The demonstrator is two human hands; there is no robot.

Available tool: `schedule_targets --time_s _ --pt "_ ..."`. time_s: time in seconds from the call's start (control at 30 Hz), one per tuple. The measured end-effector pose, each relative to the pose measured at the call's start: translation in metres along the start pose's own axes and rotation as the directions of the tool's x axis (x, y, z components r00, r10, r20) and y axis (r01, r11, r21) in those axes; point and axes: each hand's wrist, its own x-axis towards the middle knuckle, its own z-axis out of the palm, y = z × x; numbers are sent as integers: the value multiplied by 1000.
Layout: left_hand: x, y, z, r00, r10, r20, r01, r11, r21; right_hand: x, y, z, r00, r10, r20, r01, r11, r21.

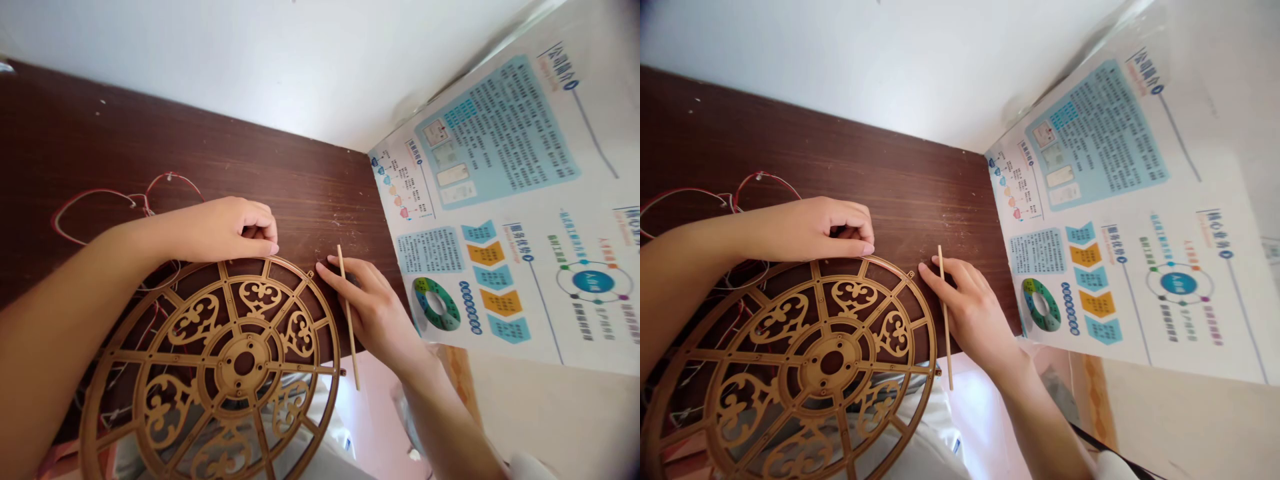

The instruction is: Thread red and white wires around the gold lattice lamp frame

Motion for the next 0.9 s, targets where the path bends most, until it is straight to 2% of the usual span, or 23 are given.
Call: schedule_targets --time_s 0.27,0.47,0.7,0.9 --pt "0 1 -1 1000 2 7 -2 1000 15 3 6 6 992 63 -111 -59 997 39" --pt "-1 3 -2 1000 11 10 -11 1000 11 4 6 10 992 18 -127 -12 999 45" --pt "-1 2 -2 1000 25 8 -25 1000 5 6 6 15 986 16 -169 -13 1000 21" --pt "-1 3 -3 999 28 14 -28 1000 -4 5 8 6 987 -86 -135 88 996 5"
